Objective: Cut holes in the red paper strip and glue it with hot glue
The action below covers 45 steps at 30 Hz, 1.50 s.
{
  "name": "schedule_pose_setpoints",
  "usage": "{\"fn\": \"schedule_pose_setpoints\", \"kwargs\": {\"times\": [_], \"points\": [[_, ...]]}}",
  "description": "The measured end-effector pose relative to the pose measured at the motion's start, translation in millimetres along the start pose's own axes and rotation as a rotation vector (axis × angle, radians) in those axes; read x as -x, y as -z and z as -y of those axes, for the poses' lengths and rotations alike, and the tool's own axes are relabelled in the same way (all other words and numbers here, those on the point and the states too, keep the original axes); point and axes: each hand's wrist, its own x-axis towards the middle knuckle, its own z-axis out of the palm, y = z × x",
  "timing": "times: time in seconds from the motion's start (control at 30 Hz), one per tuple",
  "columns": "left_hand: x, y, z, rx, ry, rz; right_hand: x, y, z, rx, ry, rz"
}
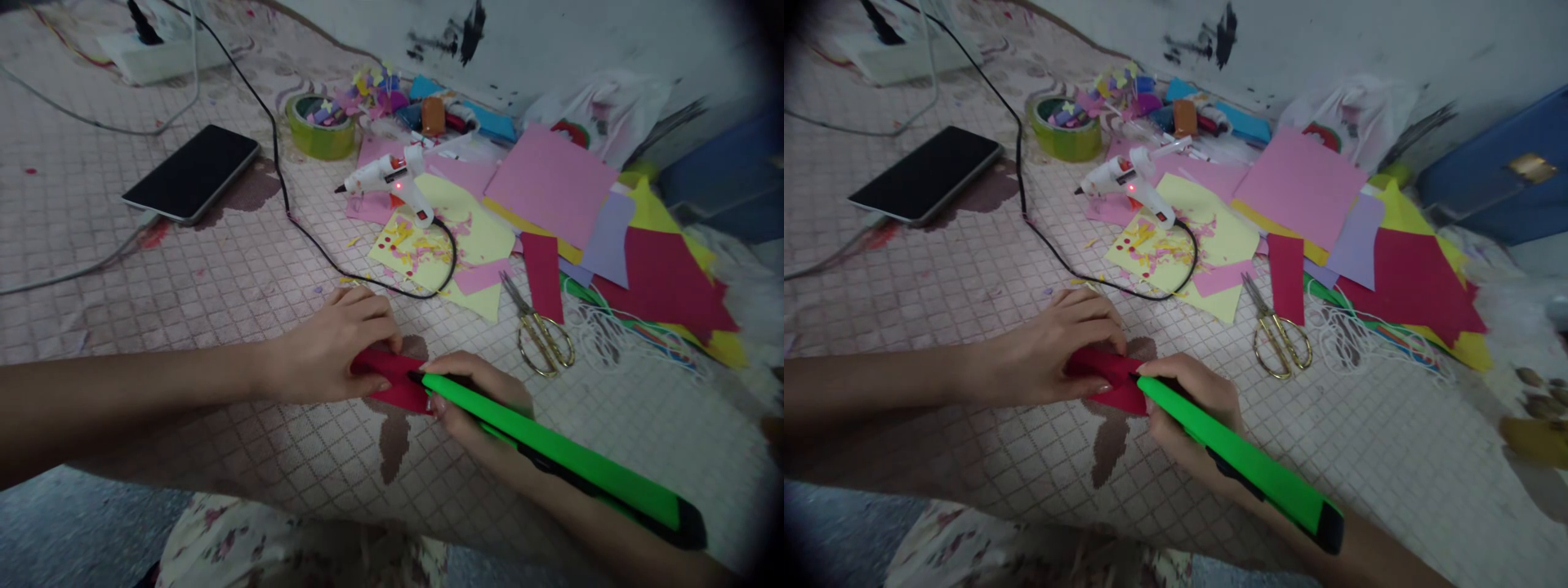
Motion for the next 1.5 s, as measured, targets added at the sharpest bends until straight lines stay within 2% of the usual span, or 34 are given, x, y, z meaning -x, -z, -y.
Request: {"fn": "schedule_pose_setpoints", "kwargs": {"times": [0.4, 0.57, 0.77, 0.93, 1.17, 1.5], "points": [[0.0, -0.2, 0.0, -0.003, -0.006, -0.013, 1.0, -0.7, 0.4, -0.079, -0.020, 0.024], [0.7, -0.9, 0.7, 0.008, -0.014, -0.015, 1.7, -4.3, -1.8, -0.058, 0.014, -0.017], [1.1, 0.2, 0.5, 0.010, -0.011, -0.013, 1.7, -0.2, -2.4, -0.089, -0.014, 0.049], [-0.6, -0.7, 1.0, 0.000, -0.018, -0.020, -0.1, -0.1, -0.2, -0.063, -0.017, -0.001], [-0.8, -1.3, 1.4, 0.006, -0.024, -0.023, 3.3, -4.4, -7.1, -0.075, -0.007, 0.019], [0.3, -0.2, 0.6, 0.003, -0.020, -0.020, -0.5, -1.2, -1.3, -0.053, -0.022, 0.009]]}}
